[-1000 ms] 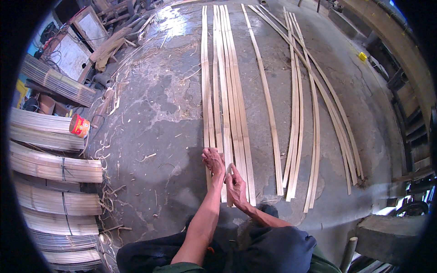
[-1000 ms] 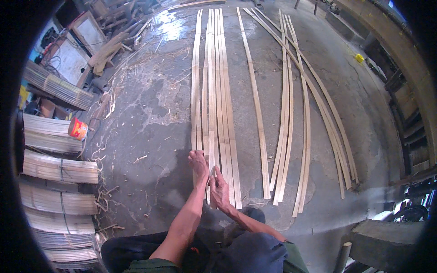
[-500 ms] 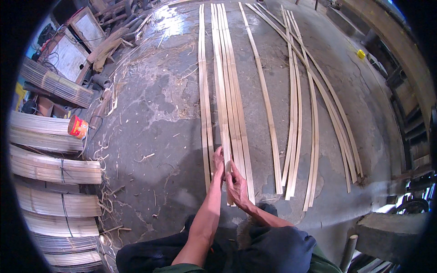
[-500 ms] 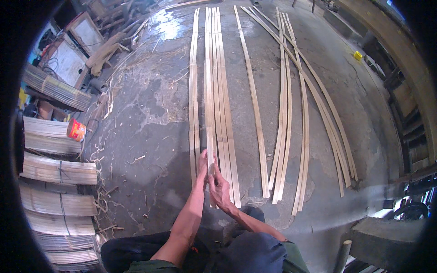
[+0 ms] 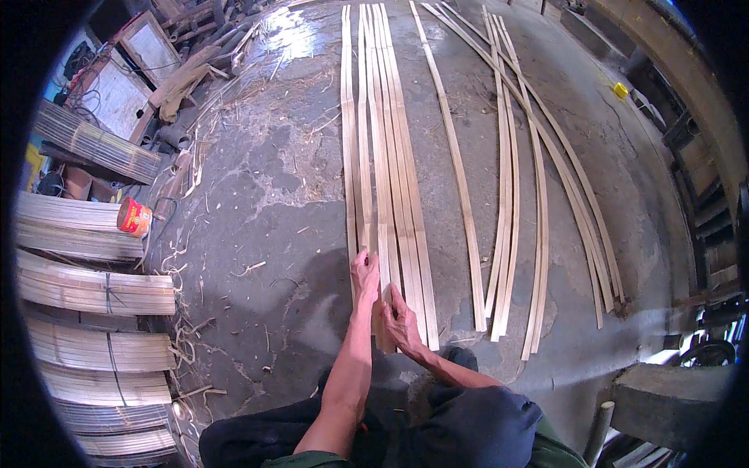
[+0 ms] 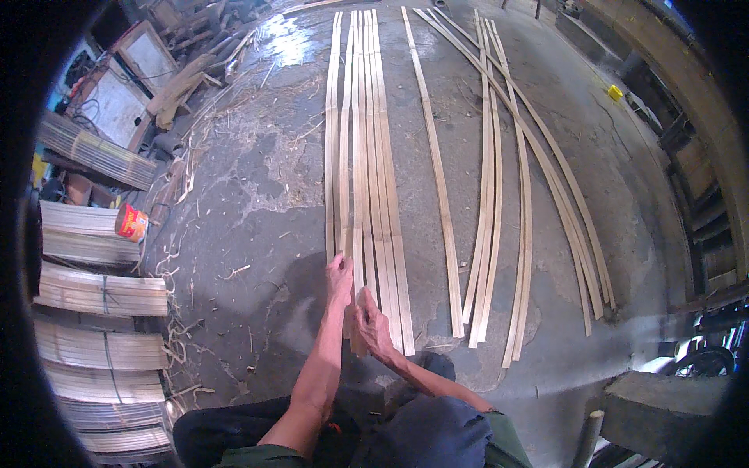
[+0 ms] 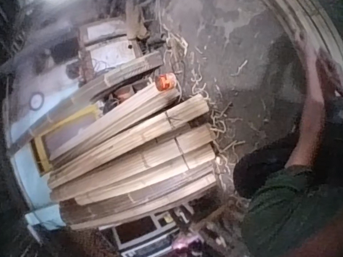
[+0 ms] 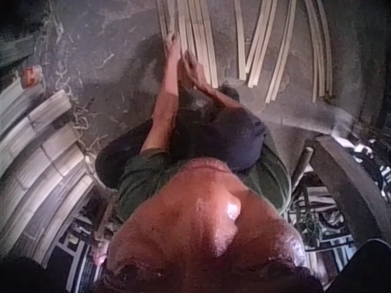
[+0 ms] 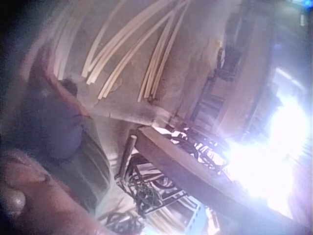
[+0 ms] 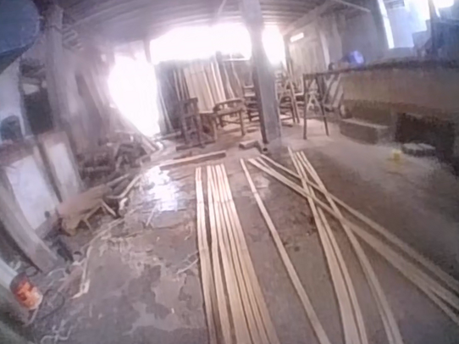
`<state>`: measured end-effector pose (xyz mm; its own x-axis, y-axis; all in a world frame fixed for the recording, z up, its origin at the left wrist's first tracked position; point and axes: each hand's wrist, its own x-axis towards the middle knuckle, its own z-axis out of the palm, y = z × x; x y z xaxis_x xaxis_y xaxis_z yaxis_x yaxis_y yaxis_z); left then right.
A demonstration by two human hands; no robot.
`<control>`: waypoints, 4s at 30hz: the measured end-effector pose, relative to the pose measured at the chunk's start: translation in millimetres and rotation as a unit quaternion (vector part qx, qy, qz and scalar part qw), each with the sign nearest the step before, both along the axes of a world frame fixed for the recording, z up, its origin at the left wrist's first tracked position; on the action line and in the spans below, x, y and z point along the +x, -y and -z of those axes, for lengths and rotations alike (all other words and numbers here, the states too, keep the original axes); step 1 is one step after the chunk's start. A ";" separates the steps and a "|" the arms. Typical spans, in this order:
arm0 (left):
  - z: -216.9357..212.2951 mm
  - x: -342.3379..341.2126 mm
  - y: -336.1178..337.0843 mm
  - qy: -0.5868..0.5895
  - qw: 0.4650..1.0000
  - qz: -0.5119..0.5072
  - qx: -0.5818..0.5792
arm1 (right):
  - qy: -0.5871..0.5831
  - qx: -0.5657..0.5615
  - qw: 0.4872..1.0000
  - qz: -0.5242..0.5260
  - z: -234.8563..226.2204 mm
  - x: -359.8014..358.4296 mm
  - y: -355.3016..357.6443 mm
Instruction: The person sits on the floor and sorts long, thin bamboo strips by hand. They pick up individual strips, align them, and place them into a neat pile. The person also unties a bundle of bamboo strips and adds them to the sorted pile.
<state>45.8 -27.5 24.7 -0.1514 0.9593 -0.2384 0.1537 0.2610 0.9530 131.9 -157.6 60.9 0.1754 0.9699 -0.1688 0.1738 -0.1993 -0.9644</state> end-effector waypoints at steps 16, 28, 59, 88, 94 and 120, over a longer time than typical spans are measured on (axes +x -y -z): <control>37.8 29.6 5.4 0.157 0.984 0.075 -0.032 | -0.018 -0.015 1.000 0.007 -39.6 25.4 -8.9; -22.0 -8.0 -1.4 -0.229 0.970 0.079 0.035 | 0.017 0.022 0.998 -0.059 -33.5 12.1 -9.6; 7.1 -15.7 12.4 -0.400 0.906 -0.054 0.127 | 0.138 0.025 0.974 -0.179 24.4 9.7 -36.7; -7.1 22.2 15.9 -0.407 0.905 0.011 0.121 | 0.219 0.056 0.972 -0.062 8.4 69.3 1.6; -9.9 60.2 21.1 -0.388 0.887 0.084 0.234 | 0.408 -0.006 0.905 0.119 -8.9 168.1 33.0; -19.1 107.7 60.3 -0.485 0.820 0.206 0.223 | 0.198 0.020 0.969 0.143 -28.8 192.9 50.9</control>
<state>153.5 -87.8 43.8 0.2966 0.9359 0.1901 0.8840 -0.3444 0.3161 324.7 -208.6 89.7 0.4812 0.8766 0.0030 0.4758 -0.2583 -0.8408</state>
